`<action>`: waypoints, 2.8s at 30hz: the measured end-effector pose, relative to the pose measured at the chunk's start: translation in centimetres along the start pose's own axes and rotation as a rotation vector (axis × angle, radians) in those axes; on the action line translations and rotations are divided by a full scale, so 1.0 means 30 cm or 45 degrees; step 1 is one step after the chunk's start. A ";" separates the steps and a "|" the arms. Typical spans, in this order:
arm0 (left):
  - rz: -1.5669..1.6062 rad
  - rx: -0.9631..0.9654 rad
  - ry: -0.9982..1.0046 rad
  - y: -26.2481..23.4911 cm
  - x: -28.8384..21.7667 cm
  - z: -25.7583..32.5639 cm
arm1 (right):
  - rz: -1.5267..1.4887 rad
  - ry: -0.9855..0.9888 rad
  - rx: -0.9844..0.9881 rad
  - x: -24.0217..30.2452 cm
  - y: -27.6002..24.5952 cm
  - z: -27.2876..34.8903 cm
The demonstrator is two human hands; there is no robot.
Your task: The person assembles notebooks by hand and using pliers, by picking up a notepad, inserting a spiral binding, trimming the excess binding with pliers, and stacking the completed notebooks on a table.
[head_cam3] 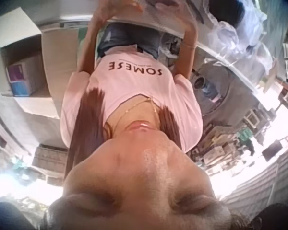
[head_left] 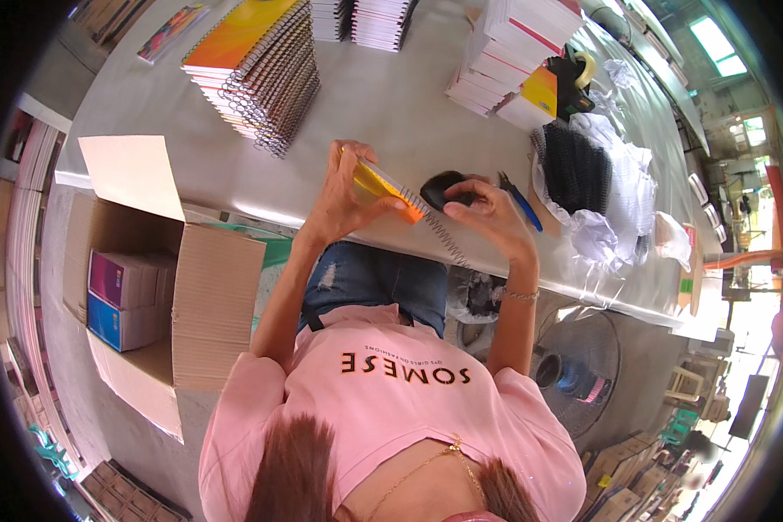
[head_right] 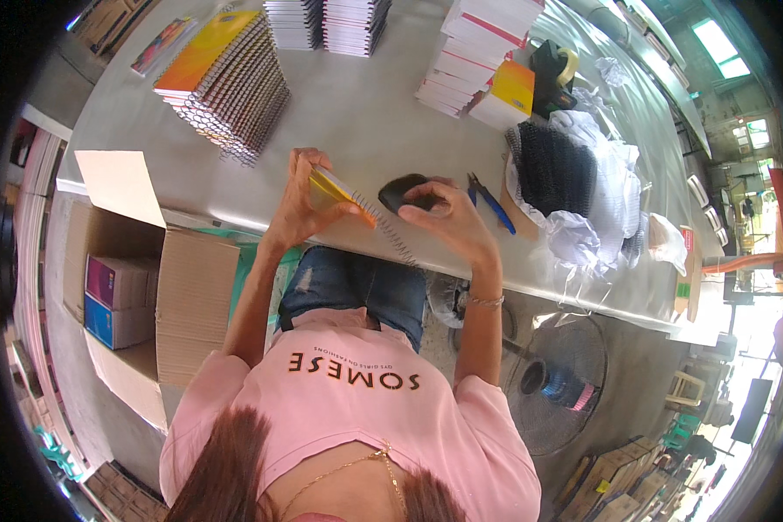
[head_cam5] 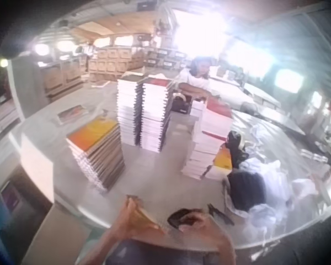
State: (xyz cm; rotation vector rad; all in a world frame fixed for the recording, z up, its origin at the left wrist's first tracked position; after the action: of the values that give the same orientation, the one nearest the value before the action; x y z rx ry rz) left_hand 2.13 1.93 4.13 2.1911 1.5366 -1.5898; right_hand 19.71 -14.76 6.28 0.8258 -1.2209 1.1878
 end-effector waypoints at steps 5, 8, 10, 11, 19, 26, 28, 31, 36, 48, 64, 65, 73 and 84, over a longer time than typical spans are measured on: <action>0.093 0.035 -0.092 0.004 0.004 -0.001 | -0.219 -0.067 0.047 -0.019 -0.005 0.001; 0.159 -0.022 -0.108 0.013 0.025 0.010 | -0.110 -0.045 -0.003 0.036 0.014 0.004; 0.246 -0.051 -0.138 0.021 0.045 0.016 | -0.022 -0.061 -0.006 0.078 0.038 0.019; 0.272 -0.014 -0.170 0.023 0.049 0.018 | -0.303 -0.210 0.213 0.083 0.033 0.030; 0.399 0.093 -0.233 0.025 0.058 0.027 | -0.106 -0.011 0.089 0.028 0.038 -0.012; 0.445 0.063 -0.177 0.043 0.051 0.034 | -0.081 -0.030 0.063 0.048 0.060 -0.019; 0.423 0.076 -0.209 0.041 0.054 0.034 | -0.085 0.100 -0.013 0.004 0.044 -0.027; 0.436 0.130 -0.249 0.054 0.051 0.039 | -0.318 -0.037 0.145 0.008 0.056 0.005; 0.562 0.129 -0.269 0.058 0.049 0.037 | -0.278 -0.213 0.238 0.115 0.092 0.022; 0.596 0.143 -0.193 0.066 0.022 0.031 | -0.296 -0.196 0.180 0.083 0.073 0.011; 0.584 0.189 -0.252 0.062 -0.002 0.032 | -0.189 -0.113 0.162 0.114 0.083 -0.011; 0.589 0.192 -0.223 0.066 0.002 0.030 | -0.214 -0.067 0.154 0.115 0.079 -0.019; 0.553 0.221 -0.254 0.068 0.001 0.032 | -0.118 -0.134 0.156 0.126 0.101 -0.027; 0.534 -0.047 -0.167 0.112 -0.012 0.056 | 0.819 -0.243 -0.866 -0.018 -0.057 -0.025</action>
State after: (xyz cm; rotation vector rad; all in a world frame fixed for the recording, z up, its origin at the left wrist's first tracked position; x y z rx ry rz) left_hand 3.33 -0.90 1.98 2.1533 0.9785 -1.5160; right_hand 21.60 -14.56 5.80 0.0195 -1.9830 1.0719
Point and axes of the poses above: each hand's wrist, its own z-axis away from the middle knuckle, its own y-axis out of the palm, x = y × z, the point moved 4 cm from there along -z, towards the middle knuckle, and after that the axes turned 1 degree about -z, right-handed, at the moved point
